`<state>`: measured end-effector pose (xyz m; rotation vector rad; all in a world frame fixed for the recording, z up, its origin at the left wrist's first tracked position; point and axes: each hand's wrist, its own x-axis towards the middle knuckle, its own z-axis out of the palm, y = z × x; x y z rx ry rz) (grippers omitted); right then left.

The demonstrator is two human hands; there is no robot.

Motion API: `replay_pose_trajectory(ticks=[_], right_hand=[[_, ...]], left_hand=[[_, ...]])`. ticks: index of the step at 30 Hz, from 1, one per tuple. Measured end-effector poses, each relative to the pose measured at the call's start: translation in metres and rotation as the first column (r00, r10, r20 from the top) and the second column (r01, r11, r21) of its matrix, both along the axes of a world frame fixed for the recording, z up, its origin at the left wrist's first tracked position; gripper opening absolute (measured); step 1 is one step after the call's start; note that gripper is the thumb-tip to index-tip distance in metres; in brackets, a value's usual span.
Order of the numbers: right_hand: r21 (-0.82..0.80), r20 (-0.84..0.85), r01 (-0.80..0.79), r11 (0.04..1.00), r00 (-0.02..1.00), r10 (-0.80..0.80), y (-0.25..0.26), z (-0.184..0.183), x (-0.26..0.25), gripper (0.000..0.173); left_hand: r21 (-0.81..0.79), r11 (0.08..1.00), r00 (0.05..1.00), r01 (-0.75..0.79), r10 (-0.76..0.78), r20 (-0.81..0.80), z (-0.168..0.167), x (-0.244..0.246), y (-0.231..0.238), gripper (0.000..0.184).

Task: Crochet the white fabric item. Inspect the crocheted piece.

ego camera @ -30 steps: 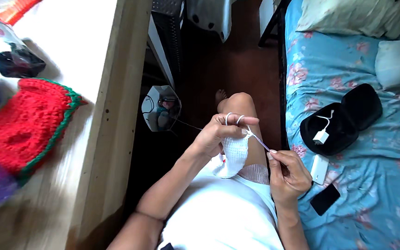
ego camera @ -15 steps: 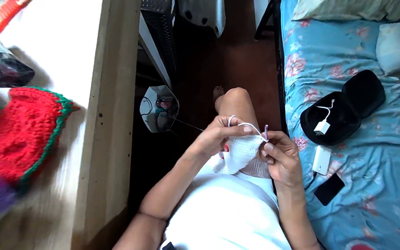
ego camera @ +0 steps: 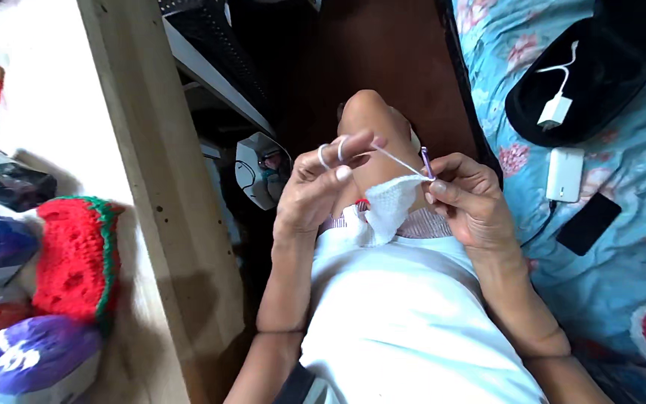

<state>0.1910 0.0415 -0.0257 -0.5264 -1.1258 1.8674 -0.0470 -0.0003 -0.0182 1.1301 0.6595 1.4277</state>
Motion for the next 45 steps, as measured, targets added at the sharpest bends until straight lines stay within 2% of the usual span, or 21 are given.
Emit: replay_pose_trajectory(ticks=[3, 5, 9, 14, 17, 21, 28, 38, 42, 45], right_hand=[[-0.004, 0.031, 0.011, 1.000, 0.999, -0.011, -0.005, 0.003, 0.001, 0.019], [0.021, 0.075, 0.043, 0.999, 0.996, -0.045, -0.007, 0.004, 0.003, 0.020], [0.050, 0.155, 0.108, 0.993, 0.981, -0.115, -0.005, 0.001, 0.013, 0.020], [0.064, 0.173, 0.134, 0.989, 0.975, -0.143, -0.001, -0.001, 0.022, 0.025], [0.214, 0.237, 0.104, 0.971, 0.959, -0.155, -0.002, -0.002, 0.024, 0.027], [0.497, 0.376, 0.062, 0.866, 0.884, -0.279, -0.001, -0.007, 0.028, 0.029], [0.730, 0.461, -0.083, 0.678, 0.792, -0.400, 0.004, -0.006, 0.038, 0.032], [0.882, 0.454, -0.221, 0.416, 0.632, -0.628, 0.003, 0.005, 0.043, 0.038], [0.896, 0.442, -0.242, 0.373, 0.579, -0.685, 0.000, 0.007, 0.042, 0.038], [0.898, 0.437, -0.238, 0.370, 0.577, -0.690, -0.001, 0.007, 0.042, 0.038]], left_hand=[[-0.063, 0.998, 0.998, 0.017, -0.021, -0.052, 0.009, 0.033, 0.006, 0.089], [-0.102, 0.995, 0.994, -0.008, -0.003, -0.106, 0.012, 0.050, 0.008, 0.100], [-0.222, 0.967, 0.977, -0.127, 0.083, -0.197, 0.019, 0.063, 0.005, 0.081], [-0.355, 0.934, 0.994, -0.037, -0.002, -0.109, 0.018, 0.062, 0.002, 0.071], [-0.402, 0.915, 0.996, -0.042, 0.006, -0.090, 0.020, 0.060, 0.000, 0.073], [-0.395, 0.913, 0.993, -0.101, 0.069, -0.094, 0.023, 0.059, -0.003, 0.071], [-0.417, 0.893, 0.984, -0.171, 0.135, -0.114, 0.021, 0.056, -0.006, 0.059], [-0.424, 0.881, 0.977, -0.209, 0.169, -0.129, 0.022, 0.056, -0.008, 0.057], [-0.406, 0.888, 0.974, -0.215, 0.166, -0.153, 0.021, 0.054, -0.007, 0.057], [-0.412, 0.884, 0.973, -0.220, 0.169, -0.156, 0.022, 0.056, -0.007, 0.057]])
